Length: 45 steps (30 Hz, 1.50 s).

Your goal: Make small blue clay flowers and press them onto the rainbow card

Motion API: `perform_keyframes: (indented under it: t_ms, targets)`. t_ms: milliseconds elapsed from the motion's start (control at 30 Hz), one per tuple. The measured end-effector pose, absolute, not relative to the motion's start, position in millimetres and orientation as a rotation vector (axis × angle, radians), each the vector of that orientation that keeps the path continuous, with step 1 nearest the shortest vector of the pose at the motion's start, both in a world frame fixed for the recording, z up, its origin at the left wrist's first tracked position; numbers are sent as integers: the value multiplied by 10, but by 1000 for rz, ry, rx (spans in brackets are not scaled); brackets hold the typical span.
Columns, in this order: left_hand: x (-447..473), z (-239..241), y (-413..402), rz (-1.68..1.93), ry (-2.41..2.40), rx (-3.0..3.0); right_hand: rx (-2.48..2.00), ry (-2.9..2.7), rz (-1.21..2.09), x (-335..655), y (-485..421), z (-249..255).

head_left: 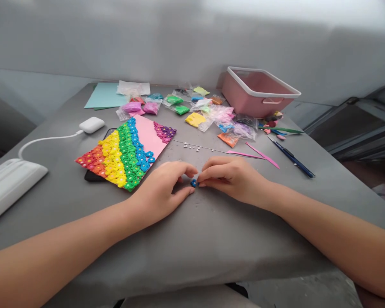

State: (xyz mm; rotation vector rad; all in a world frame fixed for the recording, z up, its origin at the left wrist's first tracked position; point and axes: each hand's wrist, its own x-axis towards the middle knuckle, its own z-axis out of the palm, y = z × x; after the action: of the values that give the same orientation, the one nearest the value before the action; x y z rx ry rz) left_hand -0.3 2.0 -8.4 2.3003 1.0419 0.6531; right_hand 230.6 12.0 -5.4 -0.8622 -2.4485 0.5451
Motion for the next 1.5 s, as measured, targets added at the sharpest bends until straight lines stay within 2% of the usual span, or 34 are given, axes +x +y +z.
perform_keyframes:
  t_ms: [200,533,1200,1500]
  targets:
    - [25,-48,6,625,1081,2276,-780,-2421,410,2290,143,-124]
    - [33,-81,16,639,1076,2230,-850,-2405,375,2262,164,-169]
    - [31,-69,3,637,1062,2228,-847,-2451,526,2313,123,-56]
    - [15,-68,-4,782,1049,2151,-803,-2409,367,2315,115,-65]
